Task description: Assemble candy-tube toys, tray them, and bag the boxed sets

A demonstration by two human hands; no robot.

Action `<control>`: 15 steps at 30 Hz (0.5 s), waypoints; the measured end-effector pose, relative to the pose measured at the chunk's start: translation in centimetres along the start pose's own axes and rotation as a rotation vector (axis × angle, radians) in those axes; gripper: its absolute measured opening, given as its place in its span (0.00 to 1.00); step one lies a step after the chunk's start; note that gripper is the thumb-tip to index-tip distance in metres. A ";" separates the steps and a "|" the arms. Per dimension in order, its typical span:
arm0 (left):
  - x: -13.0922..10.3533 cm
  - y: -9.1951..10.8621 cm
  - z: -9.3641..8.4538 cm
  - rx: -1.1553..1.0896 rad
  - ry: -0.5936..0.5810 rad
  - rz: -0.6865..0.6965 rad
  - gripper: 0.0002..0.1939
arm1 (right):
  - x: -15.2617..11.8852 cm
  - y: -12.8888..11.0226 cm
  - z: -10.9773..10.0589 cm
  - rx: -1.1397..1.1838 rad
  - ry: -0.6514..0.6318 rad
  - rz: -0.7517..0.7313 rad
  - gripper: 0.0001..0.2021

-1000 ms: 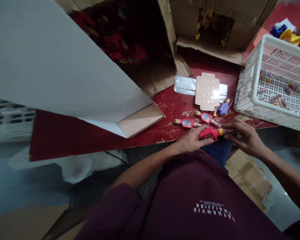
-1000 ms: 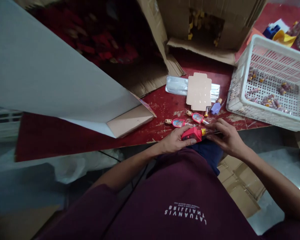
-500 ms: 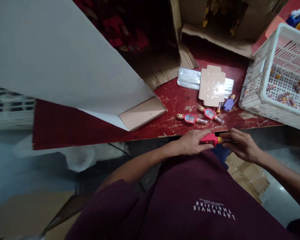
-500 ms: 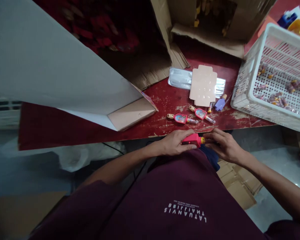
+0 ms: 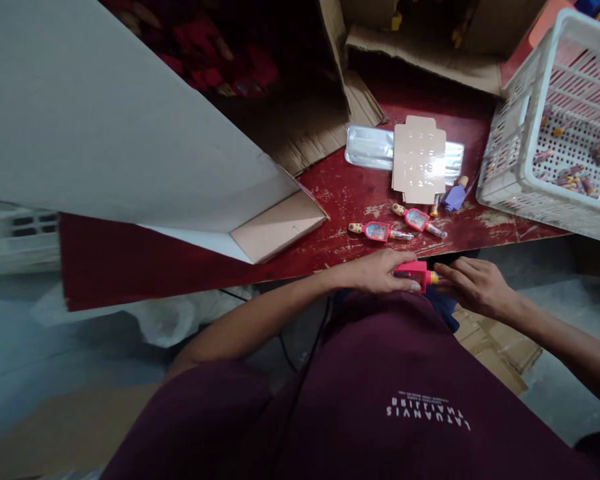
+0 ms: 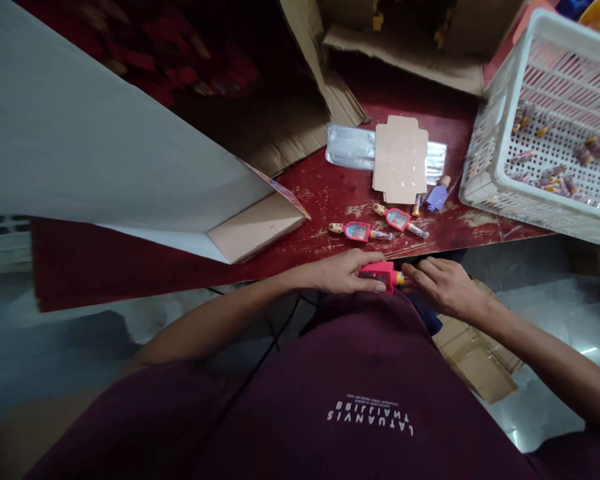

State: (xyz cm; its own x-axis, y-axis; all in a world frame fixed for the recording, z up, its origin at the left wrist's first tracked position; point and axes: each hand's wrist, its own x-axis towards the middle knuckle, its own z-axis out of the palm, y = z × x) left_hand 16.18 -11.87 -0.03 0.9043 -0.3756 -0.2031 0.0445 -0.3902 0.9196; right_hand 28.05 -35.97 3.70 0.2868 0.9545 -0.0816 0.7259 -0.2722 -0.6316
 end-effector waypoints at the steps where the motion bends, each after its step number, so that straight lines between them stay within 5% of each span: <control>1: 0.0 0.0 -0.2 -0.024 -0.016 0.021 0.21 | 0.0 -0.2 -0.1 -0.021 0.007 -0.054 0.17; 3: -0.2 0.2 -0.3 0.074 -0.004 0.043 0.19 | 0.0 -0.7 0.0 0.094 -0.015 -0.001 0.17; 9: -0.9 0.6 0.3 0.591 0.056 0.132 0.19 | 1.1 -1.5 1.5 0.906 -0.269 0.724 0.28; 11: -1.0 0.0 0.4 0.670 0.058 0.164 0.20 | 1.5 -1.4 1.8 0.955 -0.290 0.743 0.28; 15: -1.5 -1.6 0.5 0.624 0.253 0.170 0.24 | 1.6 -0.9 2.2 0.600 -0.110 0.448 0.23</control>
State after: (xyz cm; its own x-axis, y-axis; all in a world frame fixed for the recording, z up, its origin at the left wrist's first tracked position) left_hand 14.52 -11.10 -1.32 0.9517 -0.2962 0.0812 -0.2905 -0.7822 0.5511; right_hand 26.47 -33.94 2.49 0.3875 0.7834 -0.4860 0.0809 -0.5541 -0.8285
